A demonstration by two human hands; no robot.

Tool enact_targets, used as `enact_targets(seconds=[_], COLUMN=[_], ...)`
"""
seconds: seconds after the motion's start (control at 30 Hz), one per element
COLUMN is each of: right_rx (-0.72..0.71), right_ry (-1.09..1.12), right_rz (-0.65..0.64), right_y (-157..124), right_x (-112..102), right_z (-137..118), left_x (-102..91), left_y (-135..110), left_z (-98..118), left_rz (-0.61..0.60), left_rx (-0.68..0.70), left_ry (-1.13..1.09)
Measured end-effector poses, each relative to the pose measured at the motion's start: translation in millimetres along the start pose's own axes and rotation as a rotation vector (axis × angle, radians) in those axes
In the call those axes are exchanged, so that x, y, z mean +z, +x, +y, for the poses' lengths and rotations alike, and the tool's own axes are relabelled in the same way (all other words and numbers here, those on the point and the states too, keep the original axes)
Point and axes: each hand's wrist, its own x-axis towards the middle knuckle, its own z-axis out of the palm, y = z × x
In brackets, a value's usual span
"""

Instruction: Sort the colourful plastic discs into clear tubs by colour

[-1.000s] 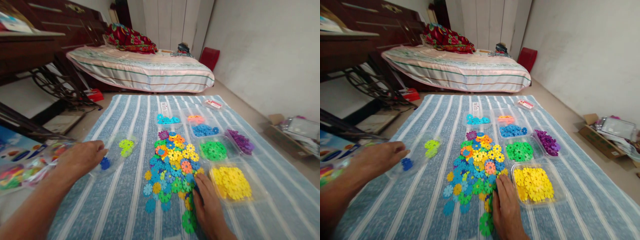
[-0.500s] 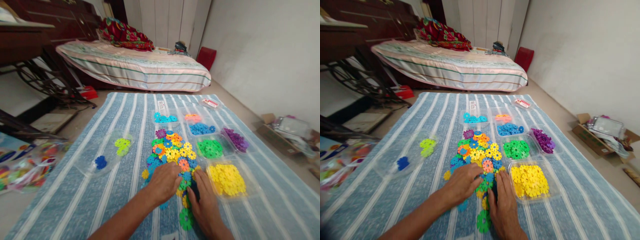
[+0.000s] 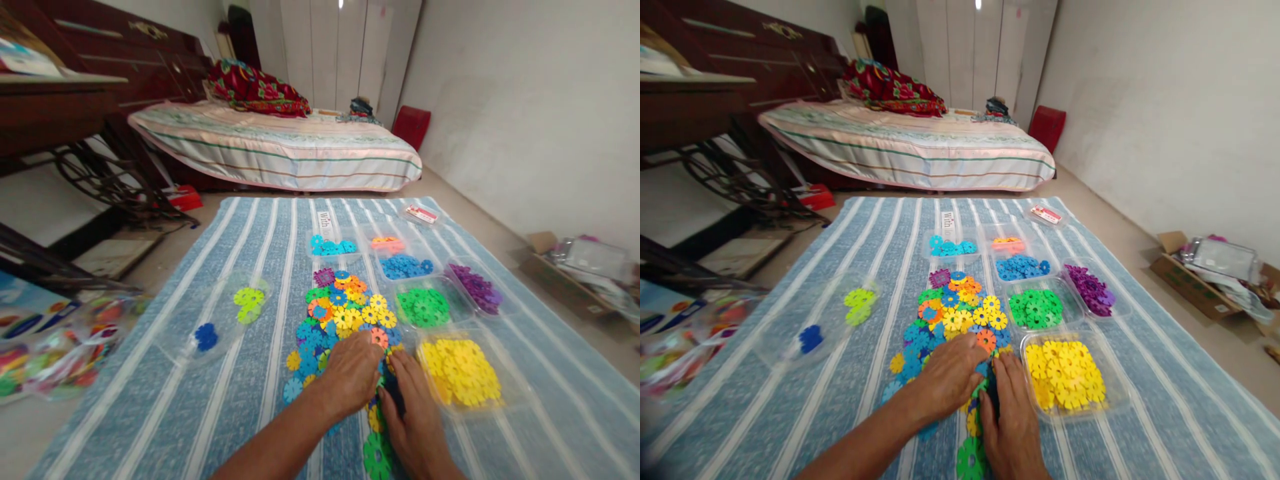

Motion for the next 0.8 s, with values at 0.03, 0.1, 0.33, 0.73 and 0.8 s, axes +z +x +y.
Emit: enact_targets(seconds=[0.03, 0.1, 0.33, 0.73, 0.8], right_rx=[-0.011, -0.028, -0.008, 0.054, 0.052], right_ry=[-0.005, -0.014, -0.002, 0.02, 0.02], right_rz=[0.002, 0.006, 0.013, -0.026, -0.031], right_y=[-0.3, -0.9, -1.5, 1.2, 1.8], right_x=[0.6, 1.3, 1.6, -3.6, -4.8], right_z=[0.7, 1.8, 1.2, -3.5, -4.1], left_x=[0.5, 1.3, -4.1, -111.1, -111.6], left_y=[-0.8, -2.2, 1.0, 50.7, 44.5], left_z=[0.1, -0.2, -14.6, -83.6, -83.7], left_rz=[-0.003, 0.009, 0.051, 0.81, 0.764], left_rx=[0.005, 0.013, -0.055, -0.384, -0.385], left_ry=[-0.002, -0.019, -0.26, -0.477, -0.356])
